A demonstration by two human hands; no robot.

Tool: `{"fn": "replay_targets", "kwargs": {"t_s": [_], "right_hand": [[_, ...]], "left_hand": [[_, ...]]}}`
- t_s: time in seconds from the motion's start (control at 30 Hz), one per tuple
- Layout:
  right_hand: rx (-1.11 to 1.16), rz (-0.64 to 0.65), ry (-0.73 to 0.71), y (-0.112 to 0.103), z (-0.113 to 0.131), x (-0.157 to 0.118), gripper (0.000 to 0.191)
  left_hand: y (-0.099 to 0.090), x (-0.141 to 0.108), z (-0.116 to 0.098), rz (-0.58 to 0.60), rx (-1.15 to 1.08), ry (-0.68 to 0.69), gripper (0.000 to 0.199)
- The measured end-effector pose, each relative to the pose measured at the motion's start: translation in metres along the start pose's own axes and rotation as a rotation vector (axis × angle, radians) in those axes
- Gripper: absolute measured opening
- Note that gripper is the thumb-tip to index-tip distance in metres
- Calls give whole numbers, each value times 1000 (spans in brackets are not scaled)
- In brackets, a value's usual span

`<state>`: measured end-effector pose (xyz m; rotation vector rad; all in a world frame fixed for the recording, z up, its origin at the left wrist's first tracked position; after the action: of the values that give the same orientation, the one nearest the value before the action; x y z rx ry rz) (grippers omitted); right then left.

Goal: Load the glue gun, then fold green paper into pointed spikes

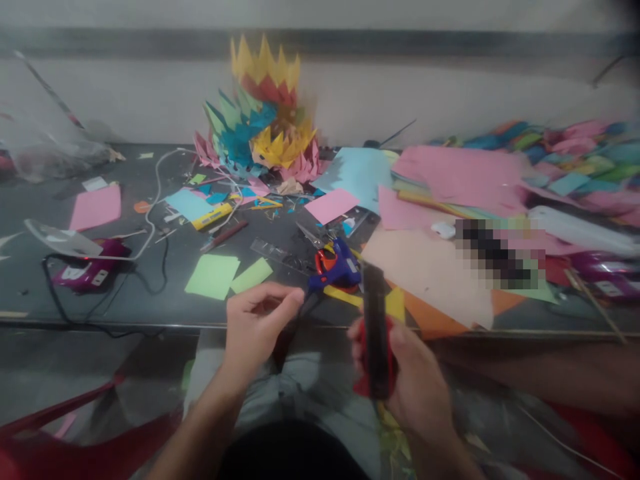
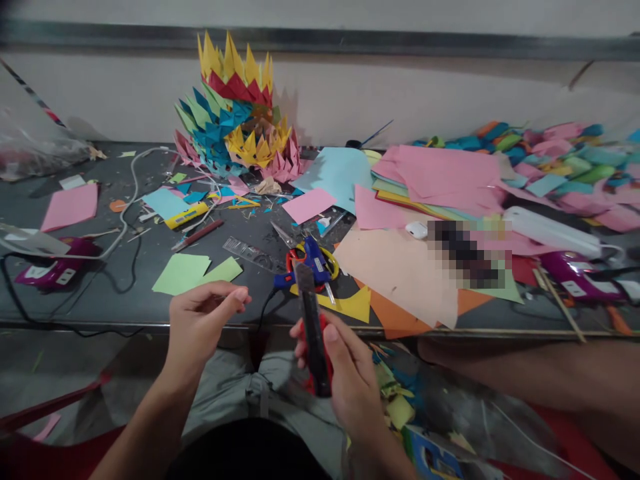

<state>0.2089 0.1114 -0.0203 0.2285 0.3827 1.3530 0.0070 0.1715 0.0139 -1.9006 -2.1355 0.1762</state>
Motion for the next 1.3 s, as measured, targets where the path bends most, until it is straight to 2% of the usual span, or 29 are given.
{"fn": "replay_targets", "kwargs": {"t_s": [0.1, 0.2, 0.37, 0.53, 0.77, 0.93, 1.07, 1.2, 1.3], "right_hand": [[275, 27, 206, 22, -20, -8, 35], [364, 46, 322, 35, -34, -15, 35], [319, 24, 389, 32, -53, -24, 37], [276, 13, 399, 34, -59, -27, 37], [227, 49, 400, 35, -64, -27, 38], [221, 27, 386, 32, -67, -29, 37], [234, -21, 381, 32, -66, -33, 35], [314, -97, 324, 26, -58, -30, 33], [386, -113, 292, 21, -51, -26, 32]], "left_hand": [[8, -2, -6, 60, -41, 30, 25], [18, -5, -11, 137, -81, 40, 27], [27, -8, -15, 231, -148, 20, 24], [30, -10, -15, 259, -149, -10, 12], [24, -9, -16, 196, -115, -7, 17], [24, -9, -19, 208, -172, 13, 19], [21, -9, -19, 200, -130, 49, 17], [4, -3, -10, 78, -65, 36, 16], [-14, 4, -2, -37, -118, 12, 17]]}}
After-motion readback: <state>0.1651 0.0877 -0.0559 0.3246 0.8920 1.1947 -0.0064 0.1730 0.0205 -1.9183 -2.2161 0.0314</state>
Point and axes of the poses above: each hand's wrist, its own x-axis towards the middle knuckle, its own y-axis out of the palm, z = x × y, the point moved 10 cm from there along x, towards the middle knuckle, and after that the axes turned 12 degrees about x, right-handed, at the moved point
